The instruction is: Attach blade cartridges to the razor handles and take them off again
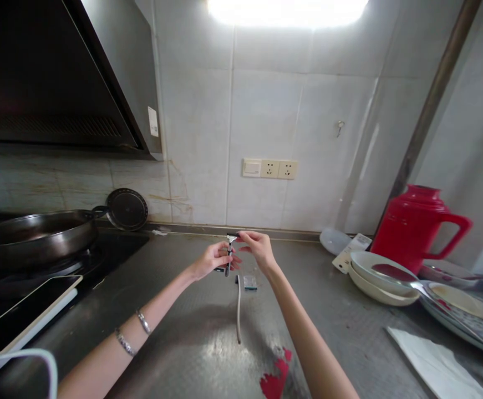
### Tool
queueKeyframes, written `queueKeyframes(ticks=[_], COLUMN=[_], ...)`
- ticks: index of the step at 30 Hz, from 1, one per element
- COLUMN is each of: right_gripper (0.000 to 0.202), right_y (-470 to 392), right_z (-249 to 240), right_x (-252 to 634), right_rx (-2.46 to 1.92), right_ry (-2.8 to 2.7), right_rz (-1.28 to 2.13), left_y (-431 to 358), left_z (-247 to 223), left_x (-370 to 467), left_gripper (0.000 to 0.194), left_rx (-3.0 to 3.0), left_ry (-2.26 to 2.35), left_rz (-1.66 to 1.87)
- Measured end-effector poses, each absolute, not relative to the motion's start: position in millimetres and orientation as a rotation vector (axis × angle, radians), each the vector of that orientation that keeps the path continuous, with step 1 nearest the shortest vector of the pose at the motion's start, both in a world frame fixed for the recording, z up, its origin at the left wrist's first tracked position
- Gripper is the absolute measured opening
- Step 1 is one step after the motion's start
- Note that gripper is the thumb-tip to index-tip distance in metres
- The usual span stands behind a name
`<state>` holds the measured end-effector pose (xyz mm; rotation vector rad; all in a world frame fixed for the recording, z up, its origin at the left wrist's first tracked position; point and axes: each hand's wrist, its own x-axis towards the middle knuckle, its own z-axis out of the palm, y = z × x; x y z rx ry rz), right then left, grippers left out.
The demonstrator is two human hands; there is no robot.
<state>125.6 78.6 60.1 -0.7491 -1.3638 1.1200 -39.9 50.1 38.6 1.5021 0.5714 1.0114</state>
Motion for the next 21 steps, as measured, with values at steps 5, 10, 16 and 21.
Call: queueKeyframes(ticks=[5, 10, 16, 21], right_gripper=[0.030, 0.031, 0.030, 0.030], right_y=[75.2, 75.9, 75.7, 76.4], right_z=[63.3, 62.1, 62.1, 62.1], right_x=[121.9, 123.6, 124.6, 125.0], right_rx=[-0.722, -0.713, -0.714, -0.711], right_ry=[-1.397, -1.428, -1.440, -1.470], right_rz=[1.110, 1.102, 1.091, 1.068], left_y=[48.9, 51.0, 53.8, 53.5], left_z=[40.3, 38.3, 35.0, 34.8], left_x=[-39.2, -39.6, -40.0, -39.4], left_gripper=[0.037, 0.038, 0.035, 0.035], left_rx=[1.489, 1.493, 1.498, 1.492], left_ry=[0.580, 0.580, 0.583, 0.591], left_rz=[1.017, 1.022, 1.030, 1.037])
